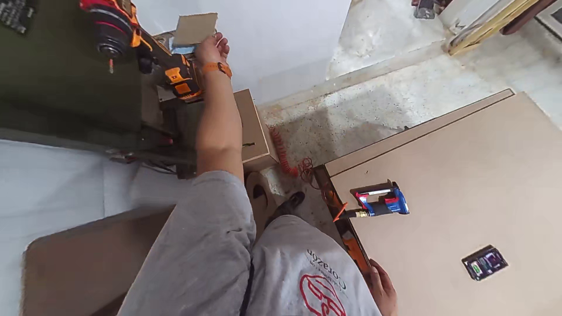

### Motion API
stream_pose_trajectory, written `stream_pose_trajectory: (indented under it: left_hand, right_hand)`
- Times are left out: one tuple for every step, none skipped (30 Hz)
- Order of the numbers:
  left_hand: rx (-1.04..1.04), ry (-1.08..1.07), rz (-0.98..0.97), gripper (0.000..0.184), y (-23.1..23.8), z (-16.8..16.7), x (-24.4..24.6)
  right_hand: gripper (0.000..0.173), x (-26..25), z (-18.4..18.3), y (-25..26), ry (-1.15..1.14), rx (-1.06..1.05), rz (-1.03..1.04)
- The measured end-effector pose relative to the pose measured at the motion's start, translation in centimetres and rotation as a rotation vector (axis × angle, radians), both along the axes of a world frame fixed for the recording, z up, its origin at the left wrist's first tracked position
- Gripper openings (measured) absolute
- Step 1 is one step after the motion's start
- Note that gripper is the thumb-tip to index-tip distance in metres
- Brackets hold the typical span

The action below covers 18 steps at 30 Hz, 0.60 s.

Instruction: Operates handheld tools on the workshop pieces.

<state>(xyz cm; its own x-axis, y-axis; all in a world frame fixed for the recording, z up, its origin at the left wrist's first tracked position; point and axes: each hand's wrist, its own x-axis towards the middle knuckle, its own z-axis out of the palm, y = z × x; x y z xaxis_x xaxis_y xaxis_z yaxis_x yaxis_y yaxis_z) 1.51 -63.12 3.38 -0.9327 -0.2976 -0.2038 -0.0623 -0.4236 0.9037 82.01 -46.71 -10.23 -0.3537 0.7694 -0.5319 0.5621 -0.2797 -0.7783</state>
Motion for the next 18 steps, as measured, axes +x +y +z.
stream_pose_trajectory:
  left_hand:
    - [0.029, -0.012, 0.028, 0.026, -0.4, -0.3, -1.1]
    - [0.052, -0.010, 0.044, 0.028, -0.8, -0.6, -1.9]
    - [0.071, -0.005, 0.063, 0.030, -1.1, -1.0, -2.4]
    - [0.085, 0.003, 0.078, 0.033, -1.4, -1.4, -2.8]
    - [0.098, 0.012, 0.082, 0.035, -1.5, -1.5, -2.7]
    - [0.108, 0.015, 0.086, 0.037, -1.4, -1.4, -2.6]
    - [0.125, 0.015, 0.092, 0.038, -1.2, -1.2, -2.4]
    - [0.152, 0.013, 0.094, 0.040, -0.9, -1.1, -2.1]
    - [0.180, 0.013, 0.096, 0.042, -0.6, -0.9, -1.8]
    - [0.202, 0.013, 0.098, 0.044, -0.4, -0.8, -1.5]
    - [0.217, 0.020, 0.103, 0.045, -0.3, -0.7, -1.0]
    - [0.213, 0.037, 0.109, 0.046, -0.4, -0.7, -0.3]
    - [0.190, 0.055, 0.112, 0.046, -0.5, -0.6, 0.6]
    - [0.157, 0.086, 0.098, 0.044, -0.6, -0.6, 1.6]
    - [0.124, 0.123, 0.060, 0.041, -0.7, -0.7, 2.6]
    - [0.093, 0.160, 0.015, 0.035, -0.6, -0.8, 3.8]
    - [0.064, 0.205, -0.048, 0.028, -0.5, -0.6, 5.2]
    - [-0.004, 0.229, -0.145, 0.023, -0.6, -0.3, 6.6]
  right_hand:
    - [0.033, -0.5, 0.4, 0.1, -0.012, 0.006, -0.016]
    - [0.034, -1.1, 0.8, 0.2, -0.023, 0.008, -0.027]
    - [0.034, -1.4, 1.1, 0.2, -0.029, 0.013, -0.033]
    - [0.034, -1.7, 1.2, 0.3, -0.032, 0.019, -0.033]
    - [0.034, -2.0, 1.4, 0.3, -0.038, 0.023, -0.028]
    - [0.034, -2.4, 1.5, 0.3, -0.048, 0.023, -0.024]
    - [0.034, -2.8, 1.8, 0.4, -0.054, 0.023, -0.021]
    - [0.035, -3.2, 2.1, 0.3, -0.054, 0.023, -0.022]
    - [0.035, -3.6, 2.2, 0.2, -0.048, 0.021, -0.023]
    - [0.035, -3.9, 2.2, 0.2, -0.041, 0.020, -0.025]
    - [0.034, -4.0, 2.0, 0.2, -0.032, 0.025, -0.027]
    - [0.034, -4.0, 1.7, 0.3, -0.028, 0.037, -0.023]
    - [0.034, -3.9, 1.5, 0.3, -0.030, 0.050, -0.014]
    - [0.034, -3.8, 1.4, 0.2, -0.045, 0.059, -0.003]
    - [0.034, -3.5, 1.5, 0.1, -0.082, 0.071, 0.007]
    - [0.034, -3.1, 1.5, -0.1, -0.121, 0.081, 0.007]
    - [0.035, -2.8, 1.7, -0.2, -0.156, 0.077, 0.005]
    - [0.036, -2.3, 1.9, -0.4, -0.177, 0.067, -0.003]
